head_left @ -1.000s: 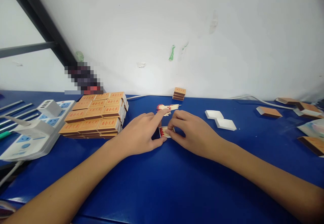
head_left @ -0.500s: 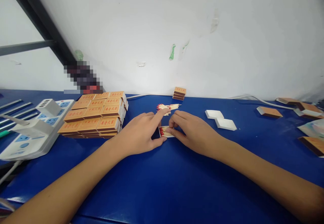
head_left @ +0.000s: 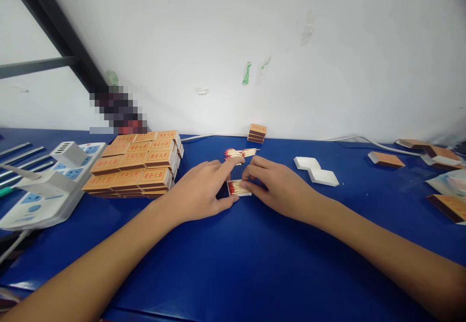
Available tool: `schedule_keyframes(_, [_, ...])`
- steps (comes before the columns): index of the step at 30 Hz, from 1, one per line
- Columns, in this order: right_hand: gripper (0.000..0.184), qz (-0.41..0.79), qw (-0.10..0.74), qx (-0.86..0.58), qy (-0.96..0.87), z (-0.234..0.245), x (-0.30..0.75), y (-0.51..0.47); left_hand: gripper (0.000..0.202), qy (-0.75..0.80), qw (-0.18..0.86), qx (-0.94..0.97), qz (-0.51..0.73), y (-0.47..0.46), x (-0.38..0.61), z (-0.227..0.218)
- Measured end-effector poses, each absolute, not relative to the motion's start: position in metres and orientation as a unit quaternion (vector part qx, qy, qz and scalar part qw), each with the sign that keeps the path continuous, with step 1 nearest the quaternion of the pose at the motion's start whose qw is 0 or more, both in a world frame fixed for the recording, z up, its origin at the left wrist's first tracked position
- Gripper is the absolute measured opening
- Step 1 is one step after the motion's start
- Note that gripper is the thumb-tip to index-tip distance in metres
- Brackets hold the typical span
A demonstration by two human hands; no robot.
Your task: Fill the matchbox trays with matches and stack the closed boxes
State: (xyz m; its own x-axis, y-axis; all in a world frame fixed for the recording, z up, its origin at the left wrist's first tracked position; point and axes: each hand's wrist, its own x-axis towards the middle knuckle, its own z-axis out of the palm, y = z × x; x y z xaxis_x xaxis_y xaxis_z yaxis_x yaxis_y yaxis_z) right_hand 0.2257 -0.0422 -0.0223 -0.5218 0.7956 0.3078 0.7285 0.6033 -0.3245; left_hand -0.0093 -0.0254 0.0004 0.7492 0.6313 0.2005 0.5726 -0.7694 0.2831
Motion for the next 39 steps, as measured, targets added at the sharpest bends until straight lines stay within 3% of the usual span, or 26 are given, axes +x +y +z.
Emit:
schedule_keyframes(4, [0.006, 0.066, 0.227, -0.448, -0.862, -0.020, 0.226, -0.042, 0.032, 0.305, 0.080, 0.940, 0.130, -0.024, -0.009, 0.001])
schedule_keyframes(9, [0.006, 0.072, 0.217, -0.459, -0.859, -0.020, 0.225, -0.042, 0.017, 0.296, 0.079, 0.944, 0.124, -0.022, -0.008, 0.002])
schedule_keyframes(23, [0.011, 0.117, 0.212, -0.500, -0.831, -0.026, 0.223, -0.041, 0.015, 0.291, 0.078, 0.946, 0.122, -0.022, -0.010, 0.002])
schedule_keyframes(30, [0.007, 0.126, 0.246, -0.474, -0.836, -0.025, 0.225, -0.041, 0.016, 0.299, 0.076, 0.945, 0.113, -0.022, -0.009, 0.002])
schedule_keyframes(36, [0.006, 0.207, 0.280, -0.504, -0.791, -0.027, 0.222, -0.038, 0.017, 0.286, 0.077, 0.948, 0.116, -0.021, -0.010, 0.001])
schedule_keyframes(39, [0.011, 0.215, 0.297, -0.519, -0.772, -0.026, 0.227, -0.029, 0.018, 0.294, 0.076, 0.945, 0.122, -0.021, -0.010, 0.000])
